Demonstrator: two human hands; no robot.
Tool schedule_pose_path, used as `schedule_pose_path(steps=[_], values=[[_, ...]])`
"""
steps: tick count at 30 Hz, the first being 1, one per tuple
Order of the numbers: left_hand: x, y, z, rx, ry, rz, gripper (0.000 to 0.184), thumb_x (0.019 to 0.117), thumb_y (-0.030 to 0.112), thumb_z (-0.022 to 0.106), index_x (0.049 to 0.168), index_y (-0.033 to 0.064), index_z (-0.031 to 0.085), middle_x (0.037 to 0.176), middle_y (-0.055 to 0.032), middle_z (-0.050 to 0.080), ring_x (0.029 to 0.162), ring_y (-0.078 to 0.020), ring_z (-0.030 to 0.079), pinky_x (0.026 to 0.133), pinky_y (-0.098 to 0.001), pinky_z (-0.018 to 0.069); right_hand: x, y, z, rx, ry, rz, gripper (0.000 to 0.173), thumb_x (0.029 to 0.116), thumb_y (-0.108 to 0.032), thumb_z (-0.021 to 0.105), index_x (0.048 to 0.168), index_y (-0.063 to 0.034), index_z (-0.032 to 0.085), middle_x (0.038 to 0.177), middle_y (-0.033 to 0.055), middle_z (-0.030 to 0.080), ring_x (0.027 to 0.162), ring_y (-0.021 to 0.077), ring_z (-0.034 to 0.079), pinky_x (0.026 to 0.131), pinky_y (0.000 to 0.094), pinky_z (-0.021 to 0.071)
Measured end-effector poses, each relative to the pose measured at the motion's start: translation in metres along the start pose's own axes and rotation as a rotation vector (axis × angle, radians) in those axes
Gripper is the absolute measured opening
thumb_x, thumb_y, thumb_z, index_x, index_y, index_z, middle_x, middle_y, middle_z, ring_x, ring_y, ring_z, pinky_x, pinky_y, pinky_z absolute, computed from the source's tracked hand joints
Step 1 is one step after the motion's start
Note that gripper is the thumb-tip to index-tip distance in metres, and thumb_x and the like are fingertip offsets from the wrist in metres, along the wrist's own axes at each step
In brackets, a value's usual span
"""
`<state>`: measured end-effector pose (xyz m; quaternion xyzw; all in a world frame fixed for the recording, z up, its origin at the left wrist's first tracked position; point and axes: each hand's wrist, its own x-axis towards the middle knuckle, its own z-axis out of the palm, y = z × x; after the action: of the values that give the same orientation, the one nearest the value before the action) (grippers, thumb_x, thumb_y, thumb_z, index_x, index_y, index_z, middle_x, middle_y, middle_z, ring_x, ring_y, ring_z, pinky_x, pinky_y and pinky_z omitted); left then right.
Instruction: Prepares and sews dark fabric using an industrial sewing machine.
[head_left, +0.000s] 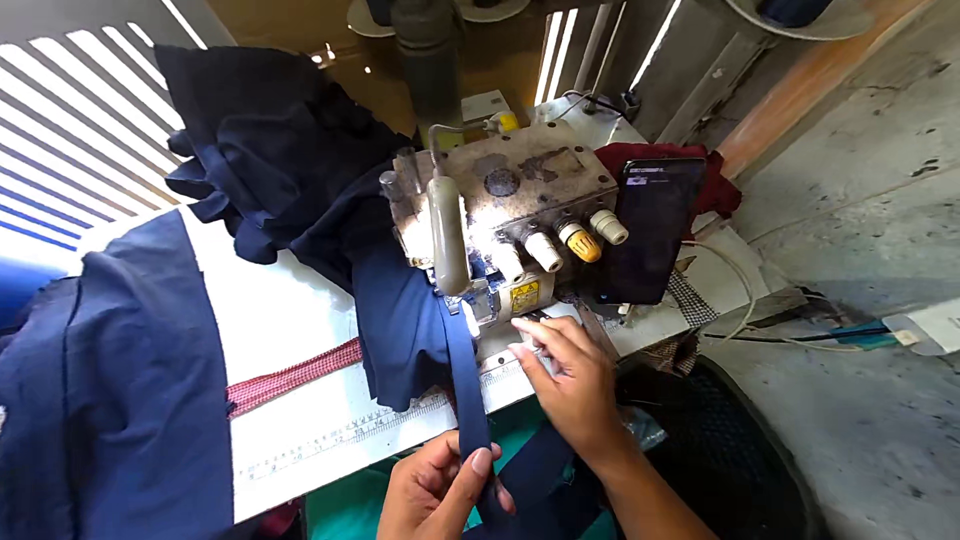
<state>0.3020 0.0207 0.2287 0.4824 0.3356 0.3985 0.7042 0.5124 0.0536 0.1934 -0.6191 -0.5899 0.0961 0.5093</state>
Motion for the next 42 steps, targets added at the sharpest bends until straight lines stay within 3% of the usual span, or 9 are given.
schedule_pose_path(steps=[2, 4, 6, 8, 12, 18, 25, 32, 42], values=[[-0.004, 0.0, -0.005, 0.056, 0.029, 0.011, 0.021, 0.1066, 0.016, 0.054, 0.104, 0.0057, 0.072, 0.081, -0.0062, 0.075, 0.069, -0.0132, 0.073, 0.067, -0.0302, 0.0636, 0.006, 0.003, -0.024, -0.042, 0.14, -0.034, 0.025, 0.0991, -0.019, 0.064, 0.116, -0.0043, 0.075, 0.096, 0.005, 0.068, 0.081, 0.0046, 0.062, 0.07, 0.0192, 0.0539], [-0.007, -0.003, -0.013, 0.102, 0.059, -0.003, 0.021, 0.1067, 0.015, 0.053, 0.101, 0.0076, 0.073, 0.082, -0.0058, 0.076, 0.072, -0.0137, 0.074, 0.07, -0.0304, 0.0638, 0.018, 0.021, -0.058, -0.097, 0.303, -0.035, 0.024, 0.1014, -0.018, 0.062, 0.116, -0.0019, 0.073, 0.103, 0.0072, 0.069, 0.091, 0.0082, 0.065, 0.079, 0.0241, 0.0561], [-0.005, -0.013, -0.024, 0.174, 0.073, -0.002, 0.021, 0.1052, 0.014, 0.055, 0.1, 0.0069, 0.075, 0.093, -0.0066, 0.078, 0.085, -0.0142, 0.074, 0.081, -0.0303, 0.0617, 0.036, 0.044, -0.086, -0.069, 0.422, -0.007, 0.027, 0.1005, -0.014, 0.062, 0.122, 0.0005, 0.068, 0.117, 0.0103, 0.066, 0.107, 0.0135, 0.064, 0.092, 0.0306, 0.0557], [-0.001, -0.024, -0.032, 0.258, 0.073, 0.019, 0.021, 0.1027, 0.014, 0.058, 0.098, 0.0072, 0.077, 0.101, -0.0045, 0.076, 0.096, -0.0129, 0.071, 0.088, -0.0287, 0.0586, 0.055, 0.063, -0.103, 0.056, 0.43, 0.079, 0.03, 0.101, -0.012, 0.059, 0.128, 0.0, 0.063, 0.126, 0.0094, 0.065, 0.115, 0.0142, 0.064, 0.099, 0.033, 0.0546], [0.002, -0.027, -0.03, 0.278, 0.063, 0.04, 0.018, 0.1008, 0.013, 0.062, 0.095, 0.0093, 0.079, 0.1, -0.0009, 0.074, 0.095, -0.0089, 0.069, 0.085, -0.0245, 0.0575, 0.083, 0.075, -0.104, 0.319, 0.35, 0.249, 0.024, 0.1016, -0.015, 0.061, 0.122, -0.0047, 0.069, 0.104, 0.0029, 0.072, 0.092, 0.0109, 0.07, 0.084, 0.0316, 0.0599], [0.002, -0.027, -0.027, 0.261, 0.048, 0.022, 0.019, 0.1009, 0.009, 0.06, 0.096, 0.0076, 0.078, 0.097, -0.0002, 0.075, 0.092, -0.0073, 0.069, 0.083, -0.0246, 0.0574, 0.098, 0.074, -0.096, 0.233, 0.379, 0.284, 0.014, 0.0973, -0.018, 0.07, 0.108, -0.009, 0.07, 0.085, -0.0008, 0.068, 0.073, 0.0066, 0.065, 0.068, 0.0236, 0.0555], [0.003, -0.022, -0.026, 0.251, 0.032, 0.004, 0.018, 0.1007, 0.007, 0.06, 0.096, 0.007, 0.078, 0.097, 0.0004, 0.075, 0.092, -0.0069, 0.069, 0.083, -0.0244, 0.0574, 0.076, 0.079, -0.095, 0.27, 0.399, 0.249, 0.028, 0.1037, -0.018, 0.057, 0.126, -0.0048, 0.066, 0.107, 0.0044, 0.07, 0.093, 0.0115, 0.069, 0.083, 0.03, 0.0587], [0.005, -0.019, -0.022, 0.268, -0.003, 0.037, 0.017, 0.1006, 0.01, 0.062, 0.095, 0.0088, 0.078, 0.098, 0.0008, 0.076, 0.092, -0.0068, 0.07, 0.084, -0.0256, 0.0585, 0.065, 0.084, -0.095, 0.275, 0.342, 0.24, 0.03, 0.103, -0.013, 0.056, 0.129, -0.0021, 0.066, 0.108, 0.0059, 0.073, 0.095, 0.0107, 0.07, 0.085, 0.0288, 0.0594], [0.005, -0.024, -0.022, 0.27, 0.03, 0.01, 0.018, 0.0996, 0.005, 0.06, 0.094, 0.0073, 0.078, 0.096, 0.0015, 0.076, 0.09, -0.0056, 0.07, 0.082, -0.0238, 0.0583, 0.081, 0.079, -0.097, 0.232, 0.364, 0.268, 0.019, 0.1006, -0.016, 0.063, 0.114, -0.0049, 0.071, 0.089, -0.0006, 0.073, 0.079, 0.0054, 0.069, 0.073, 0.0238, 0.0589]])
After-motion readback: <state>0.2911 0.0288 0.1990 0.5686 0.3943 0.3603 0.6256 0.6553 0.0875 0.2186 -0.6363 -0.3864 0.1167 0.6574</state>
